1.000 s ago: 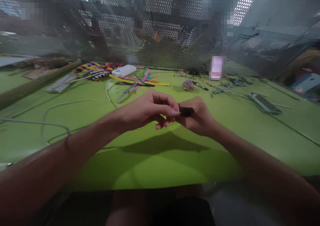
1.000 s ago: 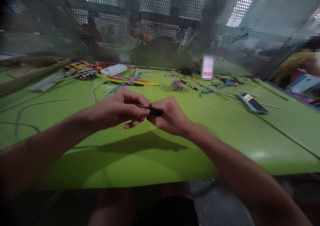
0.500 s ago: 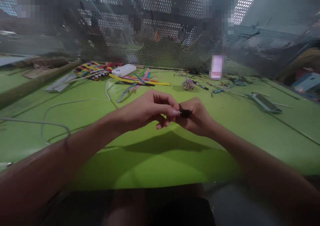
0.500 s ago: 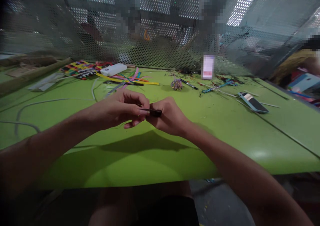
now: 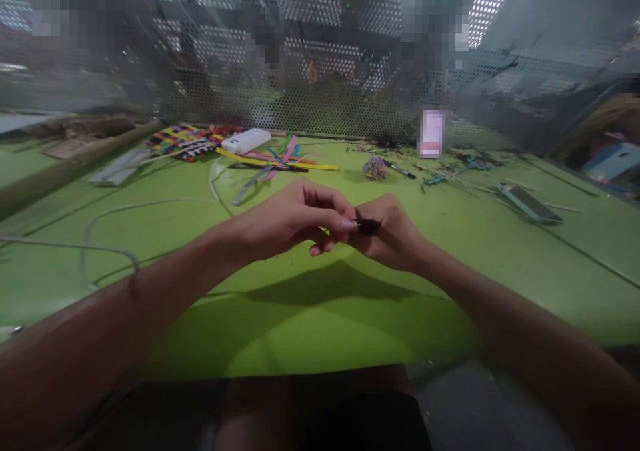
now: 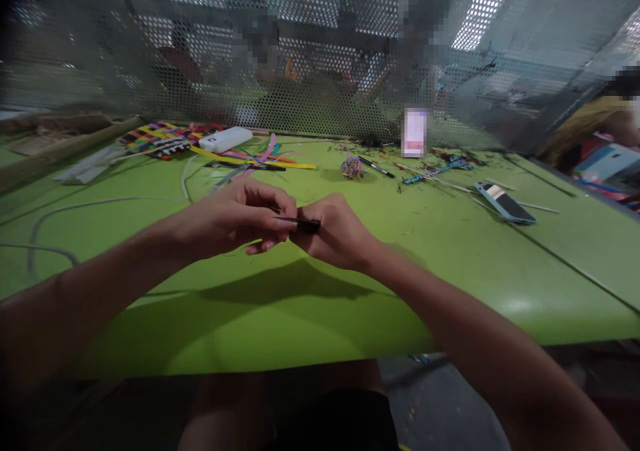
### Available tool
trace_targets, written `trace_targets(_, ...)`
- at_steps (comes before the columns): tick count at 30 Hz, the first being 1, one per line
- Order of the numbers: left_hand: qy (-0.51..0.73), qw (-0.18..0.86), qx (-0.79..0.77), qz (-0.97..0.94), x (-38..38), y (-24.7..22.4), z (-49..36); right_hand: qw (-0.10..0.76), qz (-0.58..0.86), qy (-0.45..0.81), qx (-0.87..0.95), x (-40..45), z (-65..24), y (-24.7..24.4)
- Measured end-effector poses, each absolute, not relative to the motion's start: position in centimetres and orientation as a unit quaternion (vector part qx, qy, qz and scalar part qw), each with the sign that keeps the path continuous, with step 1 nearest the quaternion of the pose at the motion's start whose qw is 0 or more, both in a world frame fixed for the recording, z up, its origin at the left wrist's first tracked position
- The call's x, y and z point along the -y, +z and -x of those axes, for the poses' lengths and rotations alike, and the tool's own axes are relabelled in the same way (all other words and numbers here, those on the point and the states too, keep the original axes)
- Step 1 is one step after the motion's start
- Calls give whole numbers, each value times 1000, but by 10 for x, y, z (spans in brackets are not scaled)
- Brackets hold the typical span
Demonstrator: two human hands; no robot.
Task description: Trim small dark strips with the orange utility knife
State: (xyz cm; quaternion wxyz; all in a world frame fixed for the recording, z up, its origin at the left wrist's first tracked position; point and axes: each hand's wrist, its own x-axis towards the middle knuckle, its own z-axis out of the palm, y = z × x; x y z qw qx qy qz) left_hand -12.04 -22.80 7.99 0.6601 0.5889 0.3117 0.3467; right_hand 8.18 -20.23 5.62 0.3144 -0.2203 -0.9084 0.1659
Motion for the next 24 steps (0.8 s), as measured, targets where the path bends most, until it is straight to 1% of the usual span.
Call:
trace_targets(9,345,671,-307,-580,228,79,121,314,212,156,912,203,-82,58)
trace_targets(14,344,671,-315,-577,227,79,121,306,228,170,909,204,-82,58)
trace_targets(24,344,679,-316,-566,228,80,120,312,216,143,914,202,-81,55)
